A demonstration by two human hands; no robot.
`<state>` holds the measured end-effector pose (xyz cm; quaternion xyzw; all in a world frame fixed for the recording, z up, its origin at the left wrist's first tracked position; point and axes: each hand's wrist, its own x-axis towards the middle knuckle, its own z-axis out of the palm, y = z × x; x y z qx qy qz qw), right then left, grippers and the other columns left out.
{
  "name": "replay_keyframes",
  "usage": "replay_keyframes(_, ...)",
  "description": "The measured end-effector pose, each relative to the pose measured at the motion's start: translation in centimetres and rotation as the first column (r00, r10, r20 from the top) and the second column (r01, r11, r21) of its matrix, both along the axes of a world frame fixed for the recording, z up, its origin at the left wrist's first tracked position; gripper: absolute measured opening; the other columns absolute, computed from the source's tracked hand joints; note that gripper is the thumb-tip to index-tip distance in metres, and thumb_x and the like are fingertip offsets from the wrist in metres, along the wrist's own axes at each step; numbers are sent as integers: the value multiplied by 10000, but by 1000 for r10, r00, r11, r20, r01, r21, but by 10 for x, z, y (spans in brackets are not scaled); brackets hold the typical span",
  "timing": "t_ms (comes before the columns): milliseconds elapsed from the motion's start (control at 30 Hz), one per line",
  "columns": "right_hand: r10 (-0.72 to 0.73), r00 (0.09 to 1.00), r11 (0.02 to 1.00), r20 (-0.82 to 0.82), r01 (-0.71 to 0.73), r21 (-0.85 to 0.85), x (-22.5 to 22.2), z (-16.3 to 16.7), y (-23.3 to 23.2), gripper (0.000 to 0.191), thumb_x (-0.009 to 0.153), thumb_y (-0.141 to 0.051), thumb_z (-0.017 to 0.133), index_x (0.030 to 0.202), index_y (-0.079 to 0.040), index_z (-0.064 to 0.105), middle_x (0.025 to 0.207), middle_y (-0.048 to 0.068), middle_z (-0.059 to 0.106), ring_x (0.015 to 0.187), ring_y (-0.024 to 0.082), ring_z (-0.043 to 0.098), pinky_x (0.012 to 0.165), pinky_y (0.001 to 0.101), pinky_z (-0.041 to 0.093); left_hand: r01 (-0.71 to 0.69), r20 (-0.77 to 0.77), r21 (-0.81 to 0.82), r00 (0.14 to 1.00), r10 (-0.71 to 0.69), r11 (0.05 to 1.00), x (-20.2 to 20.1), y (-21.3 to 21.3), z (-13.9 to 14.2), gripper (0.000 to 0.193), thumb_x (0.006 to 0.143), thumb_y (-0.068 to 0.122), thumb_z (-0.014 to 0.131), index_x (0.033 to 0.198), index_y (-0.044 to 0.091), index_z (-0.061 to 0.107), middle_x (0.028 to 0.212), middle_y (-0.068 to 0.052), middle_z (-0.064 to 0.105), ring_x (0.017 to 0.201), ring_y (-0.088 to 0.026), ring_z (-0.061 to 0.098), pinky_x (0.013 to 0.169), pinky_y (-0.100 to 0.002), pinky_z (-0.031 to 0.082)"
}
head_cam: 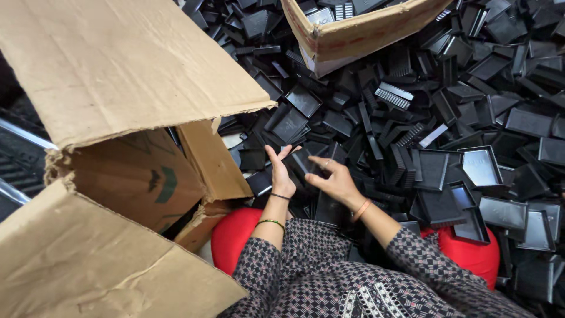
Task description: The person sits on the floor and repeatedly picks up small black plastic parts from a large pile, inspects them by turning them over, and places them into a cardboard box. The person continues this cycle throughout the clip.
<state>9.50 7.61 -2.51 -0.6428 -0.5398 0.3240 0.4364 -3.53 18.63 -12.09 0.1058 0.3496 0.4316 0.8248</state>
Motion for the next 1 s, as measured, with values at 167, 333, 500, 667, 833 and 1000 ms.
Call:
replay_keyframes(167, 23, 996, 997, 83, -29, 75, -4, -5, -4, 531, 806, -250, 839, 1275, -37, 708, 1244, 152, 735, 1156, 224, 697, 1025, 336, 507, 43, 27, 49, 999, -44, 998, 7, -5, -3, 900, 938, 756, 351, 1320, -22, 593, 1204, -160, 719, 1059, -253, 688, 975, -369, 537)
replay_keyframes(333, -16, 970, 970, 242, -43, 239, -13, -12, 0, 535, 849, -250, 817, 1312, -27, 671, 1315, 184, 672, 1195, 247, 665, 1011, 319, 516, 32, -67, 363, 998, -9, 931, 14, -17, -6, 556, 1002, 333, 672, 1403, -24, 528, 1237, -155, 639, 1110, -220, 639, 986, -363, 516)
replay_keyframes(500, 1, 892, 998, -452, -30, -56, 6, -31, 5, 508, 971, -197, 750, 1422, -25, 590, 1161, 106, 678, 986, 173, 589, 832, 304, 469, -24, 160, 329, 987, -30, 944, 6, -13, 3, 492, 968, 119, 615, 1418, -36, 490, 1301, -207, 663, 1175, -274, 667, 1018, -376, 535)
replay_keyframes(667, -185, 591, 922, -785, -171, -346, 20, -57, 3, 316, 939, -169, 717, 1186, 10, 638, 1049, 51, 708, 936, 154, 704, 842, 320, 597, -10, 166, 299, 985, -42, 954, 5, -16, 17, 503, 935, 46, 611, 1416, -62, 510, 1302, -225, 667, 1194, -311, 667, 1017, -422, 549)
replay_keyframes(833, -203, 586, 939, -784, -112, -326, 22, -60, 4, 330, 873, -127, 754, 1157, 4, 649, 1043, 66, 720, 909, 167, 711, 821, 346, 593, 70, -9, 414, 997, -72, 908, -4, -14, 25, 440, 895, 67, 663, 1321, -28, 607, 1221, -173, 708, 1105, -233, 693, 946, -353, 560)
replay_keyframes(1000, 172, 964, 975, -203, -195, -102, 34, -25, 6, 414, 860, -147, 806, 1199, 55, 680, 1077, 91, 753, 991, 134, 687, 907, 296, 540, 292, -443, 514, 895, -41, 806, -24, -1, 20, 331, 1003, 268, 745, 1034, -61, 722, 908, -32, 716, 795, -84, 599, 712, -233, 496)
